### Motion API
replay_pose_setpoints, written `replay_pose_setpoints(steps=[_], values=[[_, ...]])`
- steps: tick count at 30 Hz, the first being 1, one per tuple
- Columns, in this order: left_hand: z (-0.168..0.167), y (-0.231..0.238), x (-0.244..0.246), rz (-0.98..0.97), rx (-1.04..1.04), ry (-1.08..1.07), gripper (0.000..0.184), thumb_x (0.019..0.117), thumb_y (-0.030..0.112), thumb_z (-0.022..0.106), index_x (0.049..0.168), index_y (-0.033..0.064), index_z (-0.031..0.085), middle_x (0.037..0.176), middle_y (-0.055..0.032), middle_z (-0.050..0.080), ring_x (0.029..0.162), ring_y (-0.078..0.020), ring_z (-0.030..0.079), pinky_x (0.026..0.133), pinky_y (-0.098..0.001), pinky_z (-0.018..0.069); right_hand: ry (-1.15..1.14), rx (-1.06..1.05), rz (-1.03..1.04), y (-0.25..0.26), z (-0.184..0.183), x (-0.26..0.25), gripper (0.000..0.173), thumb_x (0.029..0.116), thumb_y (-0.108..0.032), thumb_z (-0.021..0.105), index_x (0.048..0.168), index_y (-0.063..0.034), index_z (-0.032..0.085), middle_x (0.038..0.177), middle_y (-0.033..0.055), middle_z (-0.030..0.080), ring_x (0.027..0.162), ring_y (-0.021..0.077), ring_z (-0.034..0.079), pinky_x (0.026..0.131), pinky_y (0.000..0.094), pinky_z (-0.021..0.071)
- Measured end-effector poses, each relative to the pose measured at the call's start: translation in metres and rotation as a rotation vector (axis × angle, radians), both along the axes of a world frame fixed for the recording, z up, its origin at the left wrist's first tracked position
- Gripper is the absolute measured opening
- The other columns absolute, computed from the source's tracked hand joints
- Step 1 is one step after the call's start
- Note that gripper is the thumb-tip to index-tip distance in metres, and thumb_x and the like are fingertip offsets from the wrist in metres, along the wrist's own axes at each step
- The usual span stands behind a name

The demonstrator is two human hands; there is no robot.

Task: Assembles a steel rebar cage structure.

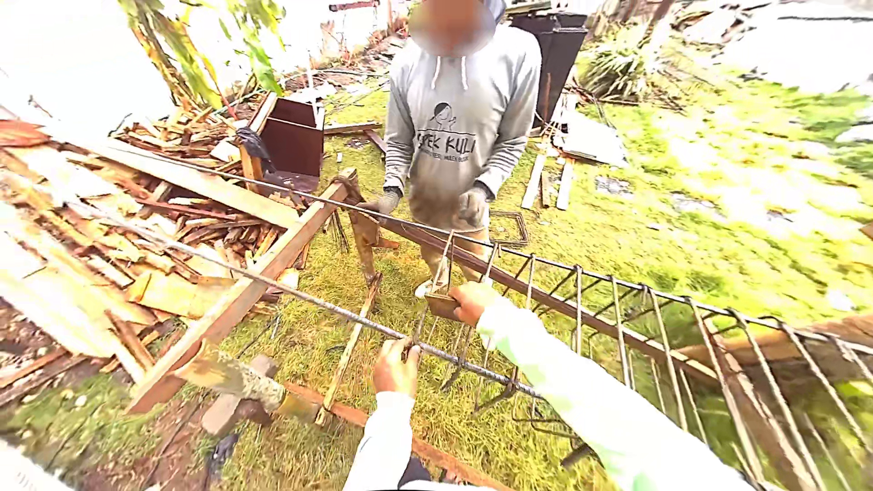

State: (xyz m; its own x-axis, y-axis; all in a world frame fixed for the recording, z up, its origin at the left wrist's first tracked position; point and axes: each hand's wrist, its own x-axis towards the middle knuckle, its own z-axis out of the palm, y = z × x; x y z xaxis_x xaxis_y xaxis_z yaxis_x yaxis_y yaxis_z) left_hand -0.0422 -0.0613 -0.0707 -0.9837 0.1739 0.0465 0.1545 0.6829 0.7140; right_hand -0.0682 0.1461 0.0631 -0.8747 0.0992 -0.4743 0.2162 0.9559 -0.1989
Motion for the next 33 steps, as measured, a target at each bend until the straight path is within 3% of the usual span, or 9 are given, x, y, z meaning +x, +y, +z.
replay_pose_setpoints(steps=[6, 9, 15, 25, 33], values=[[-0.001, 0.003, 0.001, 0.018, -0.016, -0.009, 0.027, 0.0963, 0.029, 0.069, 0.118, 0.0140, 0.076, 0.116, -0.0055, 0.073, 0.098, -0.0176, 0.072, 0.092, -0.0398, 0.0585, 0.011, 0.014, -0.039, 0.006, -0.021, -0.006, 0.030, 0.0954, -0.022, 0.065, 0.122, -0.0109, 0.072, 0.122, 0.0181, 0.070, 0.117, 0.0381, 0.065, 0.097, 0.0615, 0.0510], [0.000, 0.005, 0.003, 0.042, 0.028, -0.007, 0.026, 0.0958, 0.027, 0.070, 0.117, 0.0137, 0.077, 0.113, -0.0049, 0.073, 0.094, -0.0159, 0.071, 0.090, -0.0376, 0.0590, 0.027, 0.021, -0.031, 0.009, -0.019, -0.007, 0.025, 0.0954, -0.025, 0.066, 0.114, -0.0106, 0.074, 0.113, 0.0164, 0.073, 0.111, 0.0356, 0.068, 0.095, 0.0598, 0.0522], [-0.007, 0.009, 0.006, 0.074, 0.116, 0.081, 0.024, 0.0936, 0.021, 0.073, 0.113, 0.0078, 0.077, 0.109, -0.0096, 0.073, 0.091, -0.0174, 0.072, 0.087, -0.0357, 0.0601, 0.043, 0.025, -0.064, 0.004, -0.015, -0.001, 0.026, 0.0963, -0.024, 0.064, 0.117, -0.0110, 0.073, 0.116, 0.0172, 0.072, 0.113, 0.0369, 0.067, 0.095, 0.0601, 0.0523], [-0.009, 0.010, 0.006, 0.108, 0.134, 0.103, 0.024, 0.0923, 0.020, 0.074, 0.111, 0.0068, 0.078, 0.108, -0.0104, 0.073, 0.088, -0.0149, 0.072, 0.084, -0.0307, 0.0606, 0.137, -0.082, -0.096, 0.007, -0.027, 0.004, 0.022, 0.0979, -0.022, 0.064, 0.113, -0.0101, 0.074, 0.108, 0.0158, 0.074, 0.108, 0.0347, 0.069, 0.094, 0.0582, 0.0530], [-0.013, 0.011, 0.007, 0.118, 0.134, 0.137, 0.024, 0.0921, 0.019, 0.073, 0.111, 0.0060, 0.077, 0.108, -0.0115, 0.073, 0.091, -0.0203, 0.073, 0.087, -0.0376, 0.0606, 0.145, -0.121, -0.133, -0.008, -0.027, 0.032, 0.025, 0.1025, -0.025, 0.059, 0.119, -0.0095, 0.071, 0.110, 0.0156, 0.073, 0.110, 0.0337, 0.069, 0.097, 0.0561, 0.0520]])
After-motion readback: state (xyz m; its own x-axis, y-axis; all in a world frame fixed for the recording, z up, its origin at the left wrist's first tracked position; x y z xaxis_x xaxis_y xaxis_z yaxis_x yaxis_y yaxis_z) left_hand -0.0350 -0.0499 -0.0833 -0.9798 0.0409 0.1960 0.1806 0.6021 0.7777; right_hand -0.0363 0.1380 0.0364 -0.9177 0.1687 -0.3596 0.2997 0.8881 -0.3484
